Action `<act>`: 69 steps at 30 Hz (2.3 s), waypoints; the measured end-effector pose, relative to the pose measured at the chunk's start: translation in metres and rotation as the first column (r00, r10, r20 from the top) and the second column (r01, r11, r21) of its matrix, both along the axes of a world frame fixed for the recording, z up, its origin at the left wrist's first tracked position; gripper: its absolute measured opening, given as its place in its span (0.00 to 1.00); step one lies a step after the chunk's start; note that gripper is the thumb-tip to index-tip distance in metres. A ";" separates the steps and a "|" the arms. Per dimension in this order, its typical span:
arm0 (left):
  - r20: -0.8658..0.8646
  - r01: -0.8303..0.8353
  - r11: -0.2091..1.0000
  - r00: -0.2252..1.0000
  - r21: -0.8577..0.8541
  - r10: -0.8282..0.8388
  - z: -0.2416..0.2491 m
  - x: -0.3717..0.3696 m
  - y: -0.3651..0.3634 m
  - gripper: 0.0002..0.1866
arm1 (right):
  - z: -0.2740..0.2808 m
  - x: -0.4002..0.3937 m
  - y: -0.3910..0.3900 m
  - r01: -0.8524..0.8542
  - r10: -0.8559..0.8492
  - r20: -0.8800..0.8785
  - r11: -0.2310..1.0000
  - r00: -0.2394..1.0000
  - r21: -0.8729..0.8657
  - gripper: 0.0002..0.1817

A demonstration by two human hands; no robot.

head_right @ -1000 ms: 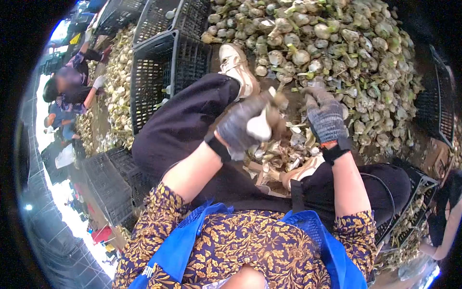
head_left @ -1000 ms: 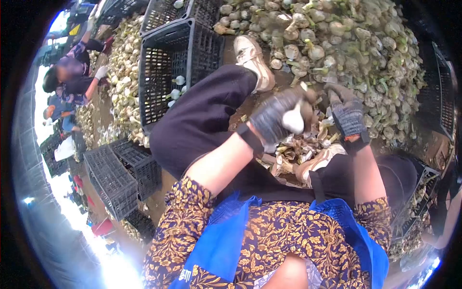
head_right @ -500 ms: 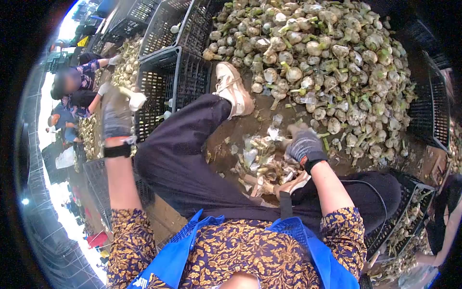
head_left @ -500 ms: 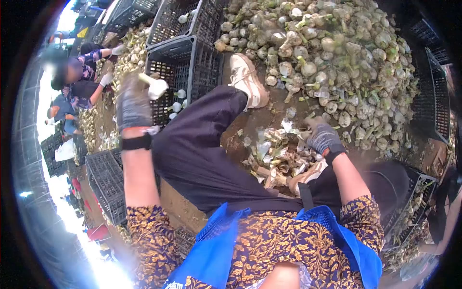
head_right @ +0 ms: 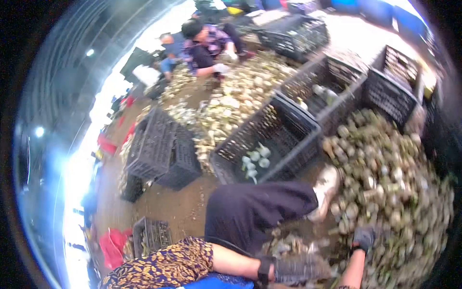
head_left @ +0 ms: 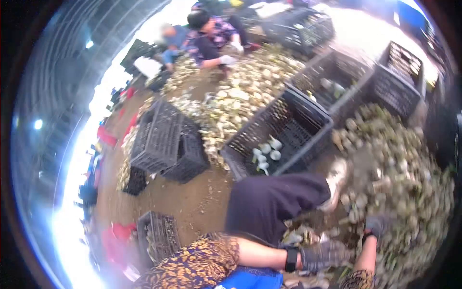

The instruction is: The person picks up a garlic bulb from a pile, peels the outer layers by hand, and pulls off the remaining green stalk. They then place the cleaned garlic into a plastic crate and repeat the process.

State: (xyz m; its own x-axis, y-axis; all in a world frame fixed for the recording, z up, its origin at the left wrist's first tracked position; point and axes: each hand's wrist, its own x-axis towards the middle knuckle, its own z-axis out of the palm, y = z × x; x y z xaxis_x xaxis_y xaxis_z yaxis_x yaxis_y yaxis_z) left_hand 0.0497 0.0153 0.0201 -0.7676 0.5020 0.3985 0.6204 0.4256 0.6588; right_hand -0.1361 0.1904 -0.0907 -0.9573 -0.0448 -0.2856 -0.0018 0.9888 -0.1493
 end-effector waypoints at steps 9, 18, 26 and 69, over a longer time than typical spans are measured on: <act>0.857 -0.432 0.849 0.513 0.304 -0.046 -0.006 -0.023 0.014 0.22 | -0.021 -0.001 0.029 0.221 -0.300 -0.205 0.915 0.932 -0.337 0.21; 0.763 -0.520 0.725 0.647 0.451 -0.011 0.017 -0.034 0.020 0.33 | 0.126 0.108 0.023 0.641 -0.021 0.664 -0.237 0.747 -0.730 0.14; 0.581 -0.601 0.191 0.562 0.776 -0.589 -0.040 0.005 0.055 0.23 | 0.189 0.208 0.018 0.554 -0.011 0.585 -0.309 0.811 -0.773 0.15; 0.024 -0.202 0.979 0.979 0.025 0.202 0.023 0.031 0.043 0.17 | 0.163 0.254 0.010 0.218 -0.407 0.103 0.248 0.908 -0.944 0.12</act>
State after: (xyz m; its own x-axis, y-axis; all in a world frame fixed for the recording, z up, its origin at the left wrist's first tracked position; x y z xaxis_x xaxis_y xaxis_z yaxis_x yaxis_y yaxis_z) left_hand 0.0810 0.0587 0.0426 -0.8604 0.3249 0.3927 0.5094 0.5227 0.6836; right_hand 0.1176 0.2004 0.0721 -0.9811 0.1273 -0.1454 0.1602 0.1145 -0.9804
